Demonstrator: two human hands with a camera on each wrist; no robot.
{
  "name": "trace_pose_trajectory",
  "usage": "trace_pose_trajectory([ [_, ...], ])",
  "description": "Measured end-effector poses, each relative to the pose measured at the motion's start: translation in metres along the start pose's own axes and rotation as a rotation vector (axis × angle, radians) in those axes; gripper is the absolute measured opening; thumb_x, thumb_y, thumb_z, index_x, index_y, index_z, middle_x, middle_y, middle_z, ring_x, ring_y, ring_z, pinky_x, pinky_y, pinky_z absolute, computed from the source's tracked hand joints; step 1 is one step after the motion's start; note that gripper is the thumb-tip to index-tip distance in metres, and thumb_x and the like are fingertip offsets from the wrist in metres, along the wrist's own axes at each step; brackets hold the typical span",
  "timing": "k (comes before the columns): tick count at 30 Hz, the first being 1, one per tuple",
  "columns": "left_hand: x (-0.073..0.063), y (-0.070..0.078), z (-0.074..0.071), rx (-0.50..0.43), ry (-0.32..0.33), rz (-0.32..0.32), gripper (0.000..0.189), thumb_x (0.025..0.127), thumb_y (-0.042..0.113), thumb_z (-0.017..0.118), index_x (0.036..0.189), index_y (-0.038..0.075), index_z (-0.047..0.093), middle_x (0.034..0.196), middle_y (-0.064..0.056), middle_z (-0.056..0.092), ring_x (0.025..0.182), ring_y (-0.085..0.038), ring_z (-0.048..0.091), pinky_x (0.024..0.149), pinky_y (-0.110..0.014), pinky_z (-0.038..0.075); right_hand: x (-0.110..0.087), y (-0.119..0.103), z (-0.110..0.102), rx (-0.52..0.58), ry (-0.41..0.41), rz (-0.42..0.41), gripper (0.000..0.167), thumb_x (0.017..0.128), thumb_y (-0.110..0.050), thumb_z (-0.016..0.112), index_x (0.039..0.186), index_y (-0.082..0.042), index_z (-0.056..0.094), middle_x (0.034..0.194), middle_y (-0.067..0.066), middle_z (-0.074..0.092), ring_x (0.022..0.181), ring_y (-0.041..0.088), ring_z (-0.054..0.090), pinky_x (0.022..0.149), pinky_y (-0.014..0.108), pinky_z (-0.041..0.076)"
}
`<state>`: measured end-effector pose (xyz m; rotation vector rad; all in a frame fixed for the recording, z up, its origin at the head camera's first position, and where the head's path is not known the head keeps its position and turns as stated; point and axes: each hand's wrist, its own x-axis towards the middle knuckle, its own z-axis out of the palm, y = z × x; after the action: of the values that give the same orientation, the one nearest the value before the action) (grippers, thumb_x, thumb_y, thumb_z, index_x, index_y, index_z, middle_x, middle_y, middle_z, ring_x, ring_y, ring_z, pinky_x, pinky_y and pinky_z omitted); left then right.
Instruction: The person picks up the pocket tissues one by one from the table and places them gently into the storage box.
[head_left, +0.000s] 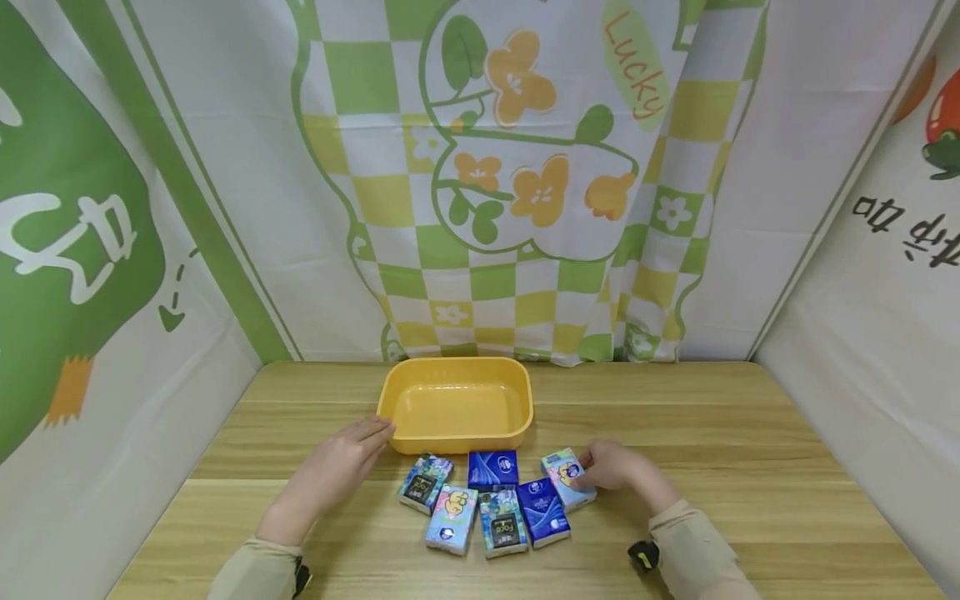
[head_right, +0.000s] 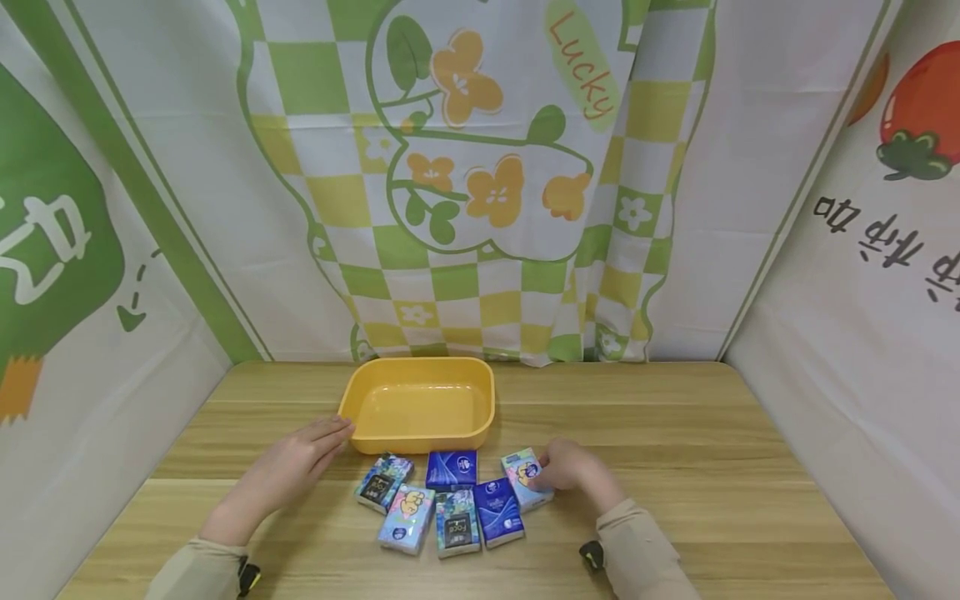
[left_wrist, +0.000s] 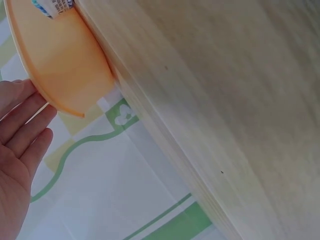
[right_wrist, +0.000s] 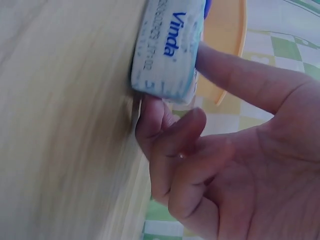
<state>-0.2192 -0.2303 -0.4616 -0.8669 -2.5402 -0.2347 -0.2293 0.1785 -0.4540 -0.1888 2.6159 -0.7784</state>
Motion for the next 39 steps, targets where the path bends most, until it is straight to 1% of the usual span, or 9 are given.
trace_pose_trajectory([
  [3,0.0004,0.0000,-0.0001,0.002,0.001,0.006,0.035,0.085,0.009,0.068,0.119,0.003,0.064,0.122,-0.015,0.064,0.112,-0.032,0.061,0.096,-0.047,0.052,-0.0018,-0.0019,0.0000,-0.003,-0.004,0.006,0.018,0.078,-0.017,0.076,0.081,-0.003,0.064,0.073,0.001,0.057,0.068,0.015,0.050,0.056,0.023,0.042],
  [5,0.0003,-0.0003,0.0001,0.004,0.005,0.012,0.036,0.084,0.009,0.069,0.120,0.003,0.064,0.123,-0.015,0.064,0.112,-0.032,0.061,0.096,-0.047,0.052,-0.0026,-0.0016,0.0002,0.000,-0.007,0.003,0.018,0.078,-0.016,0.075,0.075,-0.006,0.062,0.068,0.000,0.053,0.064,0.013,0.045,0.053,0.021,0.036],
  [14,0.0002,-0.0016,0.0027,0.014,0.020,0.027,0.037,0.083,0.010,0.070,0.120,0.004,0.064,0.123,-0.014,0.064,0.112,-0.031,0.062,0.096,-0.046,0.052,-0.0023,0.0032,-0.0005,0.053,-0.036,-0.031,0.023,0.080,-0.016,0.072,0.064,-0.009,0.058,0.056,-0.005,0.040,0.054,0.009,0.034,0.048,0.018,0.025],
  [21,-0.0009,-0.0016,0.0021,0.013,0.018,0.023,0.037,0.083,0.010,0.070,0.119,0.004,0.064,0.122,-0.014,0.064,0.111,-0.031,0.062,0.095,-0.045,0.053,-0.0037,0.0063,-0.0006,0.067,-0.039,-0.042,0.019,0.081,-0.015,0.071,0.068,-0.006,0.060,0.060,-0.004,0.044,0.057,0.010,0.037,0.050,0.018,0.028],
  [26,-0.0009,-0.0006,-0.0010,-0.001,-0.008,0.005,0.036,0.085,0.011,0.067,0.121,0.005,0.064,0.124,-0.014,0.063,0.113,-0.030,0.061,0.096,-0.044,0.053,-0.0035,0.0064,-0.0003,0.059,-0.036,-0.017,0.016,0.082,-0.016,0.071,0.074,-0.005,0.061,0.065,-0.001,0.048,0.061,0.012,0.041,0.052,0.020,0.031],
  [29,-0.0008,-0.0008,-0.0017,-0.002,-0.012,0.004,0.035,0.086,0.011,0.066,0.121,0.005,0.064,0.124,-0.014,0.063,0.113,-0.030,0.061,0.096,-0.044,0.053,-0.0041,0.0056,-0.0009,0.066,-0.036,-0.003,0.016,0.082,-0.016,0.071,0.076,-0.005,0.061,0.068,0.000,0.050,0.064,0.013,0.042,0.053,0.020,0.032],
  [33,-0.0009,-0.0016,-0.0016,0.000,-0.009,0.015,0.035,0.086,0.012,0.066,0.120,0.005,0.064,0.124,-0.014,0.063,0.113,-0.030,0.061,0.095,-0.044,0.053,-0.0050,0.0049,-0.0017,0.107,-0.041,-0.002,0.014,0.081,-0.014,0.070,0.079,-0.003,0.062,0.070,0.002,0.054,0.064,0.014,0.047,0.054,0.021,0.039],
  [36,-0.0012,-0.0016,-0.0015,-0.004,-0.014,0.012,0.035,0.087,0.013,0.065,0.120,0.005,0.064,0.124,-0.014,0.063,0.113,-0.030,0.061,0.095,-0.044,0.053,-0.0056,0.0048,-0.0024,0.128,-0.028,-0.009,0.014,0.080,-0.013,0.070,0.081,-0.001,0.062,0.072,0.004,0.057,0.065,0.015,0.050,0.055,0.022,0.043],
  [39,-0.0014,-0.0012,-0.0017,-0.011,-0.017,0.005,0.035,0.086,0.011,0.066,0.121,0.005,0.064,0.124,-0.014,0.063,0.113,-0.030,0.061,0.096,-0.044,0.053,-0.0064,0.0048,-0.0035,0.123,-0.005,-0.007,0.019,0.080,-0.013,0.071,0.087,0.002,0.061,0.076,0.005,0.058,0.068,0.016,0.052,0.057,0.023,0.046],
])
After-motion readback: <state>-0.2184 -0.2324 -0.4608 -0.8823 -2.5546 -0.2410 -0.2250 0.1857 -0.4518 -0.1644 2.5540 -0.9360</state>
